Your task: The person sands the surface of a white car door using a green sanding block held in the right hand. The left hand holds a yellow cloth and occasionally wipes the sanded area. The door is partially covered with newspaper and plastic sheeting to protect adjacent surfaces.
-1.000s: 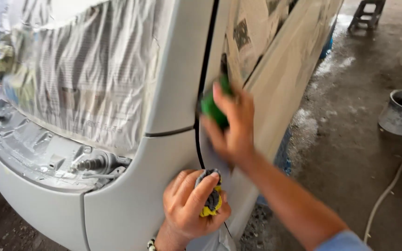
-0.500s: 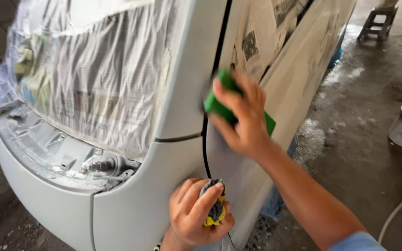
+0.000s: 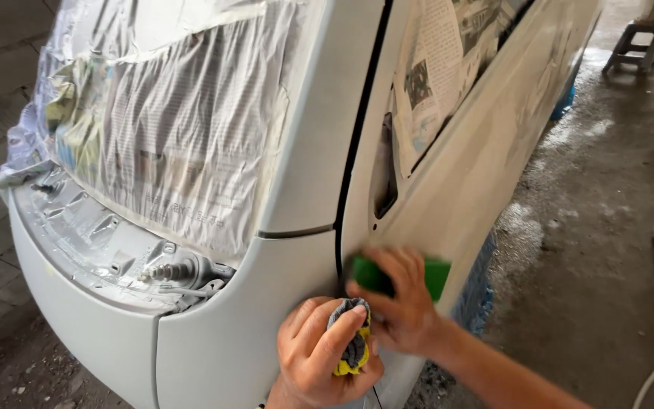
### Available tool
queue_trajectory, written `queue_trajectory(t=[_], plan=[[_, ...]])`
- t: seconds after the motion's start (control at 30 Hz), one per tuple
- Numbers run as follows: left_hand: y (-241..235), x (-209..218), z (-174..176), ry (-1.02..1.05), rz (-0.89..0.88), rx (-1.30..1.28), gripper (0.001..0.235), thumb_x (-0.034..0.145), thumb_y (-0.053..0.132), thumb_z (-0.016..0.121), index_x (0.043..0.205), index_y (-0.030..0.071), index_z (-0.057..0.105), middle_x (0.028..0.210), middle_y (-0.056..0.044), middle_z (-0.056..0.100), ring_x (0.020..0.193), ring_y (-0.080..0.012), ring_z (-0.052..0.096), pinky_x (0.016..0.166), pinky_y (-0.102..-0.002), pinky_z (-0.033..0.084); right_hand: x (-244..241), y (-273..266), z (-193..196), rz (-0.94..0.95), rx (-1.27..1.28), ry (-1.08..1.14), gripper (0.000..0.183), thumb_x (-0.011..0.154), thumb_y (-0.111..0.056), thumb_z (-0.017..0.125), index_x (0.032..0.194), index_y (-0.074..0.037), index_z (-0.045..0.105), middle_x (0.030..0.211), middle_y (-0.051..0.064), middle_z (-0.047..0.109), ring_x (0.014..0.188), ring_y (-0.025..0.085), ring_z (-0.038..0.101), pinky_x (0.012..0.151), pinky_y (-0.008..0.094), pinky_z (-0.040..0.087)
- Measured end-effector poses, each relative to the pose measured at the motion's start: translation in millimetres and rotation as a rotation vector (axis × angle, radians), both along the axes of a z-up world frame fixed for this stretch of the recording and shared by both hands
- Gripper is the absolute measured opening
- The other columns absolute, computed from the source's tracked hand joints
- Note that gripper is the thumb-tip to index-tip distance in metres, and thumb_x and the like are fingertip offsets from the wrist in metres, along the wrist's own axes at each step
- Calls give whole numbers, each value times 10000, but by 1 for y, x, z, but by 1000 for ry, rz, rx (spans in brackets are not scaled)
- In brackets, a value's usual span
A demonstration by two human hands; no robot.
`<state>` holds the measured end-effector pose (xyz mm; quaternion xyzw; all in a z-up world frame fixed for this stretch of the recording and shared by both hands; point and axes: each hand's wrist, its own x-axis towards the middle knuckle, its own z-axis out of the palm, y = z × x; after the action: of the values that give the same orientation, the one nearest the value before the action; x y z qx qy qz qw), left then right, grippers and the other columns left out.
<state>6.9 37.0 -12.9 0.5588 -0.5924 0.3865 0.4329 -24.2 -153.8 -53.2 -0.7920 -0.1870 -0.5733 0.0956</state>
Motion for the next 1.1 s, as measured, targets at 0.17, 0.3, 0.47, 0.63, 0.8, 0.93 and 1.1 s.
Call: queue_trajectory(t=[0.17, 0.3, 0.47, 0.63, 0.8, 0.93, 1.1], plan=[[-1, -2, -3, 14, 6, 18, 429, 755, 87, 765, 1155, 8, 632, 944, -144, 696, 784, -296, 694, 694, -383, 582, 32, -14, 52, -9, 134, -78, 512, 968, -262, 758, 1421, -155, 546, 1466, 201, 482, 1348, 421, 493, 1149, 539, 384], [-1, -1, -5, 16, 9, 20, 421, 759, 88, 760, 1152, 6, 634, 932, -142, 694, 777, -291, 692, 695, -383, 583, 30, -4, 75, -29, 299, -76, 504, 1045, -224, 758, 1489, -126, 540, 1481, 199, 495, 1318, 385, 503, 1154, 467, 389], [0, -2, -4, 34, 27, 3, 415, 765, 108, 773, 1143, 3, 637, 932, -154, 697, 764, -294, 695, 689, -377, 586, -15, 25, -110, 27, 358, 47, 624, 905, -258, 706, 1471, -126, 478, 1416, 330, 410, 1267, 491, 462, 1077, 555, 411], [-6, 1, -4, 0, 25, -12, 419, 760, 108, 771, 1142, -1, 638, 934, -156, 690, 764, -299, 694, 684, -382, 583, 8, 13, -32, 18, 389, 4, 600, 945, -251, 732, 1473, -120, 480, 1429, 313, 437, 1263, 467, 495, 1065, 525, 452], [-1, -2, -6, 18, 44, 36, 427, 774, 109, 768, 1162, -1, 627, 954, -149, 693, 783, -302, 693, 695, -390, 580, 1, 30, -50, -34, 486, -33, 551, 986, -180, 722, 1478, -96, 488, 1453, 301, 450, 1317, 454, 509, 1114, 529, 443], [4, -5, -5, 29, 79, 66, 458, 738, 138, 788, 1153, 22, 634, 950, -152, 687, 776, -308, 684, 671, -388, 564, -13, 45, -142, 33, 475, -12, 592, 886, -162, 690, 1441, -104, 490, 1428, 305, 414, 1290, 443, 480, 1096, 522, 431], [2, -5, -3, 39, 51, 91, 463, 755, 139, 789, 1173, 22, 630, 979, -146, 694, 805, -303, 691, 692, -389, 569, -2, 43, -70, 63, 617, 29, 591, 908, -144, 693, 1462, -99, 491, 1433, 313, 405, 1288, 455, 483, 1076, 538, 439]])
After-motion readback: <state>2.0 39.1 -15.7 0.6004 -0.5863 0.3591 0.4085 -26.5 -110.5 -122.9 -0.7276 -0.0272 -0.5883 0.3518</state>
